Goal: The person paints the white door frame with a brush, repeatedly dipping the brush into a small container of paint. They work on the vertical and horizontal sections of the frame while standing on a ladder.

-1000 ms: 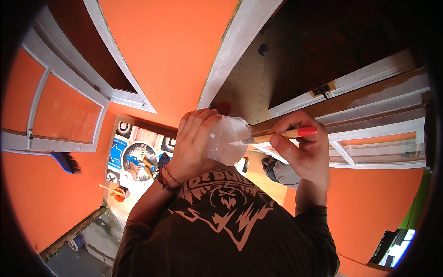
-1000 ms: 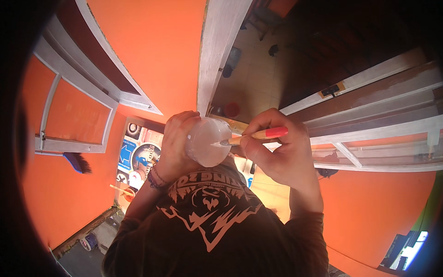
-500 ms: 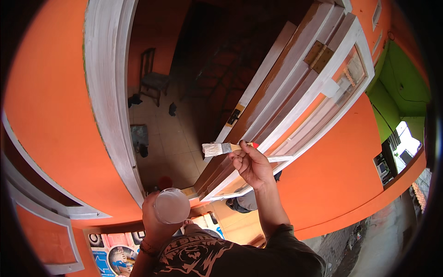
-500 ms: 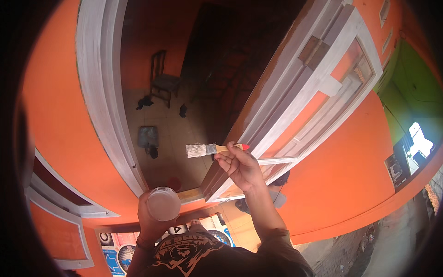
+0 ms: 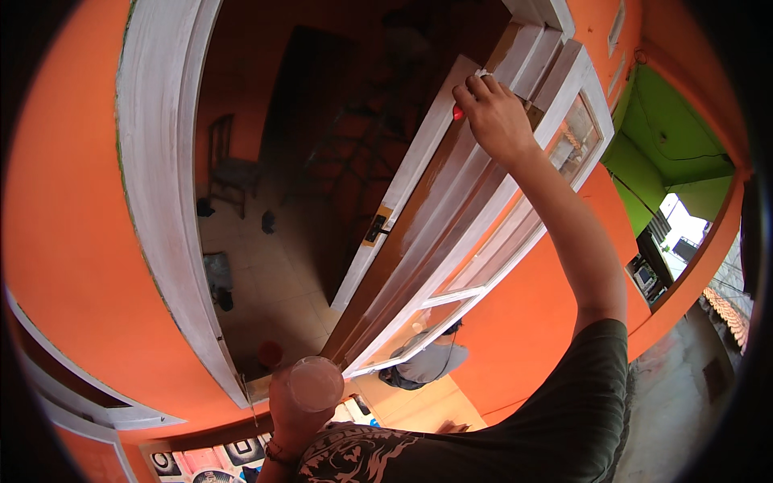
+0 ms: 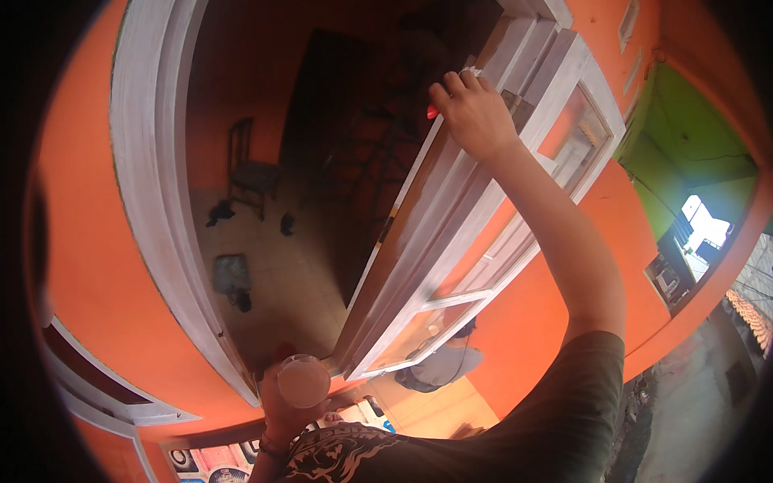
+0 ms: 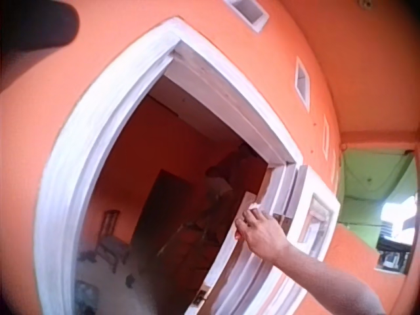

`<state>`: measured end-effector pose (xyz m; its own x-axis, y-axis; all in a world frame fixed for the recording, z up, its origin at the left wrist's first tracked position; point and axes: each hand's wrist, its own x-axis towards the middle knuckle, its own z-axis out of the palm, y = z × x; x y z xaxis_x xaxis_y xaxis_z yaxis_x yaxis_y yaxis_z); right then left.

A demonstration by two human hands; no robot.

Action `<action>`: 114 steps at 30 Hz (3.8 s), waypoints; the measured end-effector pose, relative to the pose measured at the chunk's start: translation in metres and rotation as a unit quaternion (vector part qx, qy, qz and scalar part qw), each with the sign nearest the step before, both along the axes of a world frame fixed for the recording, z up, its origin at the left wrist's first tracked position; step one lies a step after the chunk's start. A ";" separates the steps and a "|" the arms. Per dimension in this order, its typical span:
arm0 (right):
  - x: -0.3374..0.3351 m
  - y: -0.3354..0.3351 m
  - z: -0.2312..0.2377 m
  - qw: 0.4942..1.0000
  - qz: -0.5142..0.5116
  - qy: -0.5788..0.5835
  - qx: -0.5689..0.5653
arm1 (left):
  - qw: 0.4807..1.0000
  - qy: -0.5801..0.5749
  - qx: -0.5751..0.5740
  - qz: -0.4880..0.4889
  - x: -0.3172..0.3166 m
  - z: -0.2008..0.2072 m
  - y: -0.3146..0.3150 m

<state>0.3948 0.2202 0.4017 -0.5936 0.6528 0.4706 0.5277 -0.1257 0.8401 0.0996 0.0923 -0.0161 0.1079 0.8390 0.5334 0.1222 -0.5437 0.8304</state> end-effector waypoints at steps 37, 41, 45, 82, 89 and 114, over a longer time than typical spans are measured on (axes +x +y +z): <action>-0.014 0.040 0.070 0.970 -0.034 0.240 -0.028 | 0.996 -0.004 -0.062 -0.061 0.020 -0.017 0.031; -0.020 0.047 0.093 0.993 0.044 0.070 0.084 | 0.996 0.013 -0.077 -0.035 0.021 0.005 0.026; -0.021 0.059 0.089 0.989 0.050 -0.056 0.125 | 0.998 0.020 -0.063 -0.024 0.019 -0.004 0.027; -0.020 0.061 0.084 0.994 0.017 0.024 0.109 | 0.997 0.018 -0.076 -0.006 0.023 -0.018 0.023; -0.017 0.057 0.086 0.994 -0.059 0.041 0.086 | 0.998 0.012 -0.068 -0.002 0.024 -0.017 0.022; -0.043 0.036 0.022 0.977 -0.099 0.130 -0.137 | 0.996 0.005 -0.084 -0.005 0.019 -0.007 0.017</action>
<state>0.3515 0.2559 0.4238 -0.3268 0.8650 0.3809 0.7164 -0.0361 0.6967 0.1182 0.1090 -0.0232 0.1216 0.9151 0.3844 0.1268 -0.3984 0.9084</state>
